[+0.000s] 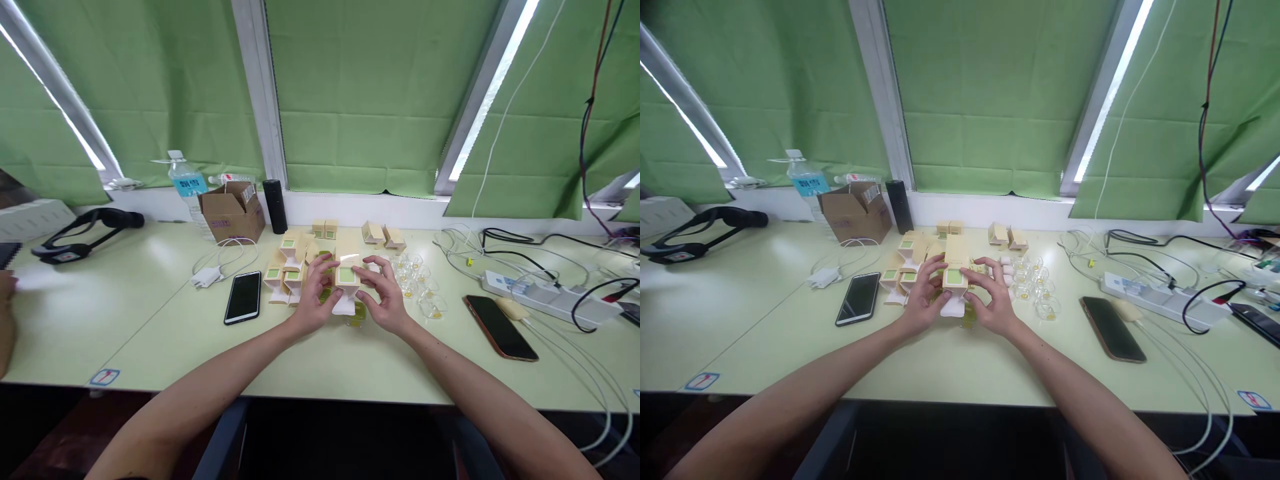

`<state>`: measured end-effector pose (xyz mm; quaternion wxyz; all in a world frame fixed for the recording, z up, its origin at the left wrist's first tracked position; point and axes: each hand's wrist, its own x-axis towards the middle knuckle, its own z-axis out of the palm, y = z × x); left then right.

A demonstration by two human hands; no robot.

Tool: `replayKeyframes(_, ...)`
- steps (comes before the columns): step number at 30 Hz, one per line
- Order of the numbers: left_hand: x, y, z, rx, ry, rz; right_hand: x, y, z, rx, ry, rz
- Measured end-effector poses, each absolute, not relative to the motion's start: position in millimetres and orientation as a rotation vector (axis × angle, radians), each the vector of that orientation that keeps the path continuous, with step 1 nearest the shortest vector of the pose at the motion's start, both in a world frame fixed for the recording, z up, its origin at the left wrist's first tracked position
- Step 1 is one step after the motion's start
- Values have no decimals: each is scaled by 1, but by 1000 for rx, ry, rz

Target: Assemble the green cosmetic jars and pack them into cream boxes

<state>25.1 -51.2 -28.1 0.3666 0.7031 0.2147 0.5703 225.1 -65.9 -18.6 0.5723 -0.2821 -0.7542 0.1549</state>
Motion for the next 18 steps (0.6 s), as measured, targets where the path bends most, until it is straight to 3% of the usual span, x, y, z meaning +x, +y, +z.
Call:
replayKeyframes(10, 28, -49, -32, 1759, 605, 1490, 219, -66, -24, -712, -1644, 477)
replayKeyframes(18, 20, -49, -31, 1785, 379, 1274, 221, -61, -26, -763, -1567, 494)
